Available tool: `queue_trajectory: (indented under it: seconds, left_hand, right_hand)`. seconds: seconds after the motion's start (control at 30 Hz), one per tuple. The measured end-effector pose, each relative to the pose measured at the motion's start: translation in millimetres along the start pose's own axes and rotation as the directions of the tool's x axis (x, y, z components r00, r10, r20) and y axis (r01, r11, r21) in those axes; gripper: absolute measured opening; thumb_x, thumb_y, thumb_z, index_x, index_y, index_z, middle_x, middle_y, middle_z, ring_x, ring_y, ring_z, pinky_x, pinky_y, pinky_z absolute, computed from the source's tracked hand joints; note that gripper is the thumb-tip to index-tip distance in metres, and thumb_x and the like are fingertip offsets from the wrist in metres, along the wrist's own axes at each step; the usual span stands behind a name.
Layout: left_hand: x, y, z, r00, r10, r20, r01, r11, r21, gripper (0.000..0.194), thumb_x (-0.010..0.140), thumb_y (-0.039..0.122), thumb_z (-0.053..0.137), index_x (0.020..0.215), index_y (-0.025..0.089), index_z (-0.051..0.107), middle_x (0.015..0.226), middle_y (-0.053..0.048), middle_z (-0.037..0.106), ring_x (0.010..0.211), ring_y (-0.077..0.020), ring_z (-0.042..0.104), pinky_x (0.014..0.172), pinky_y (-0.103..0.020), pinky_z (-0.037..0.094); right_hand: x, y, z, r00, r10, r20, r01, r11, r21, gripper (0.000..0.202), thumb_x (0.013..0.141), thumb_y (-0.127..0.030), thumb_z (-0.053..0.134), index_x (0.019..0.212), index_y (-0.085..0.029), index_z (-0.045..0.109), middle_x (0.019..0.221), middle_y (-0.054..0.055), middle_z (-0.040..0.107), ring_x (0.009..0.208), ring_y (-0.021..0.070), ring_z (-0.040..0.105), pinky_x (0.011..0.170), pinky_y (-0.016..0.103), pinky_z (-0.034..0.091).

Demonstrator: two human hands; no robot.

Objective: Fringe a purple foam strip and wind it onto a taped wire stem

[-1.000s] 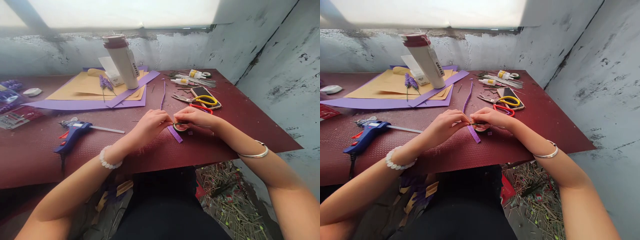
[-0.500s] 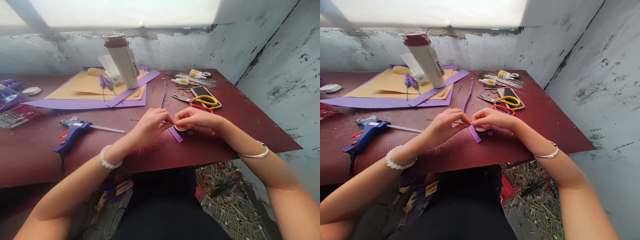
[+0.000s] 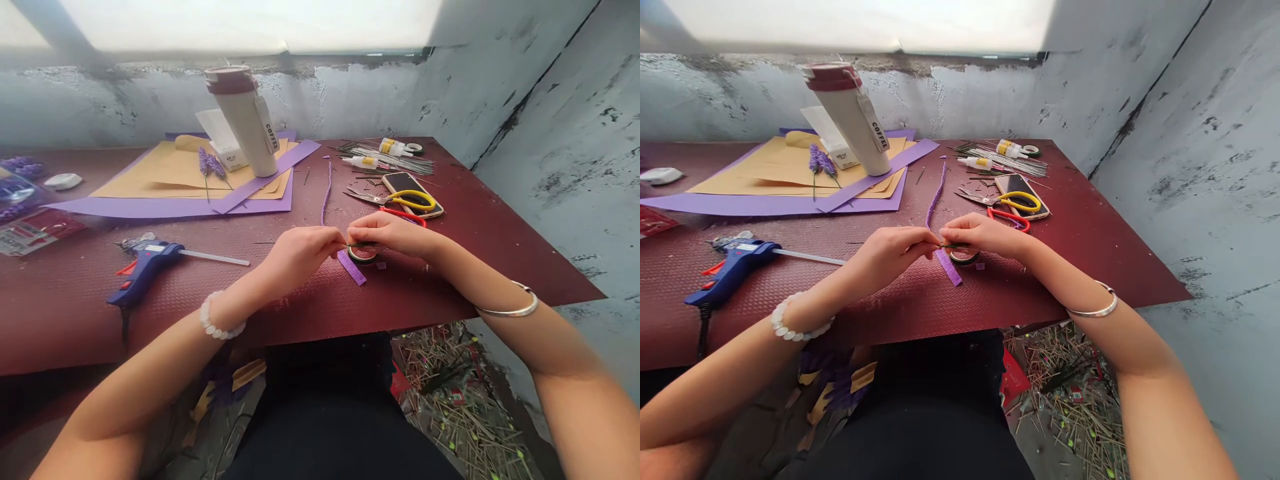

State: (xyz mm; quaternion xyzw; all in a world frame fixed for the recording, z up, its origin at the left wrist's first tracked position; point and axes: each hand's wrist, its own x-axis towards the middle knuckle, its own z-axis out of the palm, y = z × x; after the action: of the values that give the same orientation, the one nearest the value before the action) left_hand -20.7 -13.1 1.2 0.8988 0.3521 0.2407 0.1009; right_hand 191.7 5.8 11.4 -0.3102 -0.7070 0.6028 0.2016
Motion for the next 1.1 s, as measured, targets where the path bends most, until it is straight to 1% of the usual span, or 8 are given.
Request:
queue_trajectory:
  seconds: [0.07, 0.23, 0.4, 0.67, 0.77, 0.9, 1.0, 1.1]
  left_hand:
    - [0.2, -0.1, 0.0, 1.0, 0.002, -0.01, -0.002, 1.0, 0.008, 0.02, 0.095, 0.025, 0.052, 0.088, 0.018, 0.07, 0.078, -0.001, 0.075, 0.068, -0.0126, 0.065, 0.064, -0.022, 0.044]
    - [0.7, -0.4, 0.1, 0.999, 0.003, -0.036, -0.004, 1.0, -0.022, 0.017, 0.094, 0.023, 0.055, 0.087, 0.018, 0.07, 0.079, 0.0, 0.075, 0.067, -0.0115, 0.065, 0.064, -0.021, 0.044]
    - [0.5, 1.3, -2.9, 0.996, 0.01, -0.084, -0.013, 1.0, -0.029, 0.015, 0.092, 0.021, 0.058, 0.087, 0.018, 0.071, 0.078, 0.001, 0.074, 0.066, -0.0103, 0.062, 0.064, -0.021, 0.043]
    - [0.8, -0.8, -2.2, 0.988, 0.019, -0.156, -0.028, 0.998, -0.059, 0.012, 0.09, 0.02, 0.061, 0.085, 0.02, 0.073, 0.087, -0.002, 0.07, 0.075, -0.0116, 0.062, 0.064, -0.022, 0.044]
    - [1.3, -2.3, -0.9, 0.99, 0.008, -0.138, -0.017, 0.998, -0.063, 0.012, 0.09, 0.02, 0.061, 0.085, 0.02, 0.072, 0.091, -0.002, 0.069, 0.078, -0.0125, 0.062, 0.066, -0.023, 0.045]
    - [1.0, -0.8, 0.4, 0.998, -0.037, -0.051, 0.036, 0.999, -0.025, 0.011, 0.092, 0.021, 0.057, 0.089, 0.019, 0.067, 0.089, -0.002, 0.069, 0.077, -0.0137, 0.062, 0.069, -0.025, 0.045]
    - [0.2, 1.3, 1.8, 0.999, -0.047, 0.014, 0.048, 0.999, -0.02, 0.014, 0.095, 0.025, 0.052, 0.094, 0.018, 0.064, 0.087, -0.002, 0.071, 0.076, -0.0145, 0.063, 0.069, -0.026, 0.045]
    - [0.3, 1.5, 3.5, 1.0, -0.016, 0.019, 0.016, 1.0, 0.0, 0.019, 0.097, 0.03, 0.051, 0.097, 0.018, 0.065, 0.089, -0.003, 0.072, 0.077, -0.0151, 0.064, 0.069, -0.026, 0.045]
  right_hand:
    - [-0.3, -0.4, -1.0, 1.0, 0.012, -0.006, -0.012, 1.0, 0.014, 0.032, 0.094, -0.038, 0.054, 0.072, -0.014, 0.054, 0.061, -0.006, 0.041, 0.053, 0.0059, 0.033, 0.048, 0.023, 0.022]
    - [-2.5, -2.8, -4.4, 0.998, 0.047, -0.041, -0.045, 0.998, 0.046, 0.009, 0.09, -0.022, 0.059, 0.091, -0.013, 0.057, 0.07, -0.004, 0.048, 0.057, 0.0057, 0.039, 0.048, 0.021, 0.025]
    - [-2.7, -2.7, -6.8, 0.999, -0.012, 0.053, 0.008, 0.996, 0.086, 0.007, 0.091, -0.019, 0.057, 0.094, -0.013, 0.054, 0.067, -0.005, 0.048, 0.055, 0.0055, 0.039, 0.047, 0.02, 0.024]
    - [-5.1, -2.4, -6.8, 0.997, -0.002, 0.071, -0.004, 0.996, 0.085, 0.008, 0.091, -0.019, 0.059, 0.095, -0.014, 0.054, 0.067, -0.005, 0.048, 0.056, 0.0055, 0.042, 0.048, 0.02, 0.028]
    - [-5.1, -2.3, -7.5, 0.998, -0.019, 0.064, 0.014, 0.997, 0.072, 0.012, 0.088, -0.021, 0.064, 0.093, -0.014, 0.055, 0.068, -0.005, 0.051, 0.058, 0.0059, 0.045, 0.05, 0.019, 0.032]
    - [-4.1, -1.9, -8.5, 0.999, -0.03, 0.014, 0.029, 0.999, 0.037, 0.014, 0.086, -0.022, 0.066, 0.09, -0.014, 0.055, 0.068, -0.004, 0.055, 0.059, 0.0065, 0.048, 0.052, 0.02, 0.035]
    - [-4.4, -1.9, -8.2, 1.0, -0.024, 0.013, 0.023, 1.0, 0.015, 0.013, 0.085, -0.019, 0.066, 0.09, -0.013, 0.055, 0.069, -0.004, 0.055, 0.059, 0.0059, 0.048, 0.052, 0.02, 0.034]
    - [-4.9, -2.1, -6.2, 0.999, -0.024, 0.028, 0.023, 0.999, 0.022, 0.014, 0.085, -0.015, 0.063, 0.093, -0.013, 0.052, 0.068, -0.005, 0.055, 0.057, 0.0051, 0.045, 0.05, 0.02, 0.03]
